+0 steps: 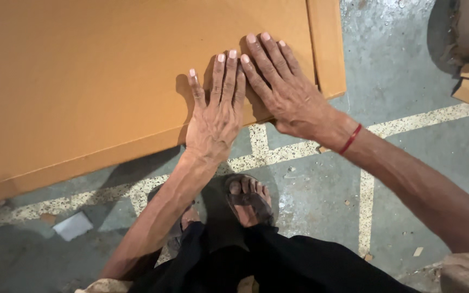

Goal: The person folds the flaps of a large flat cardboard sheet to form a box. They then pick up a small strip of cardboard and use it to reinforce the edge of the box, pressing it down firmly with their hands.

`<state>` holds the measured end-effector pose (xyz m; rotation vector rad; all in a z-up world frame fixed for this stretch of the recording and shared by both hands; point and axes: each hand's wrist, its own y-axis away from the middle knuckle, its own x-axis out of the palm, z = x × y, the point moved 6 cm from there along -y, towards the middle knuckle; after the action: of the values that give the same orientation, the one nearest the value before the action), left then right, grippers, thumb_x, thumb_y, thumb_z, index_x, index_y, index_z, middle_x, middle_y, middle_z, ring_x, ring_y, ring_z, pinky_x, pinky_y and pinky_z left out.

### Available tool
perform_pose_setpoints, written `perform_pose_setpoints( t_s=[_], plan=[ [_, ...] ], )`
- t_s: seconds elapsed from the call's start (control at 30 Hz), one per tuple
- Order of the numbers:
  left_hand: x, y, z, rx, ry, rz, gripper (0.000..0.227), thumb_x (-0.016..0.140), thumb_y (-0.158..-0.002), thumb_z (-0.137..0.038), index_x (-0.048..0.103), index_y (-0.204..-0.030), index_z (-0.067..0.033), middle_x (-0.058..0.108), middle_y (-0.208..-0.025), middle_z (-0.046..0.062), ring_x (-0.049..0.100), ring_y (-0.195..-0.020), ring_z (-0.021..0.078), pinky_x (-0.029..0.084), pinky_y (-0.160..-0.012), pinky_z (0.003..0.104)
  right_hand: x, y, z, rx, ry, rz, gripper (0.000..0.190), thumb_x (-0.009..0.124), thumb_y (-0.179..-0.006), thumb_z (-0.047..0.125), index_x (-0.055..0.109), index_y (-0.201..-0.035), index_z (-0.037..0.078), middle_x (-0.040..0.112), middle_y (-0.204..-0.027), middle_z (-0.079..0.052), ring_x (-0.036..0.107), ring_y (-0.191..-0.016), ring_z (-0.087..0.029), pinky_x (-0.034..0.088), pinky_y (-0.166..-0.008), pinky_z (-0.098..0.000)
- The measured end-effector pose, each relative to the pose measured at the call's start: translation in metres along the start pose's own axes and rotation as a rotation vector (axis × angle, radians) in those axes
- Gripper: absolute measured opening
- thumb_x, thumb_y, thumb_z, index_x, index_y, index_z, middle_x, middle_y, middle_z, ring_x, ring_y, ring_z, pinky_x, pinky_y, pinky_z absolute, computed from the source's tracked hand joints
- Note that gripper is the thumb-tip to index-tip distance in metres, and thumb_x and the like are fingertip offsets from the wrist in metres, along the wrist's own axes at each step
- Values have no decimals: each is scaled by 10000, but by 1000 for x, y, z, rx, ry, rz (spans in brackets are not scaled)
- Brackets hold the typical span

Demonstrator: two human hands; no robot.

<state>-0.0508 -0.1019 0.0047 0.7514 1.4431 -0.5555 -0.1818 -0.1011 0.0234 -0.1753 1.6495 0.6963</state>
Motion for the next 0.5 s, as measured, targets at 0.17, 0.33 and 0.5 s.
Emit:
perform_pose_setpoints(
  t_s=[0.17,0.33,0.5],
  plan=[
    [2,0,0,-1,36,43,874,645,-939,-218,235,-1653,74,84,-1725,254,47,-1595,419,80,-1222,719,-7,3,-15,-140,-353,6,1329,773,-644,659,143,-1616,8,84,-1697,-188,42,-1565,-381,58,-1308,-503],
    [3,-1,0,13,51,67,868,634,-947,-225,236,-1654,84,84,-1719,268,53,-1593,422,77,-1222,715,-3,6,-18,-194,-331,-43,1326,761,-661,690,146,-1633,31,99,-1709,-160,49,-1571,-354,82,-1320,-498],
    [1,-3,0,12,46,51,788,593,-989,-204,256,-1642,81,94,-1715,276,64,-1591,427,68,-1220,719,0,10,-21,-210,-327,-45,1285,774,-703,632,134,-1639,27,87,-1716,-166,48,-1579,-341,78,-1324,-490]
  ],
)
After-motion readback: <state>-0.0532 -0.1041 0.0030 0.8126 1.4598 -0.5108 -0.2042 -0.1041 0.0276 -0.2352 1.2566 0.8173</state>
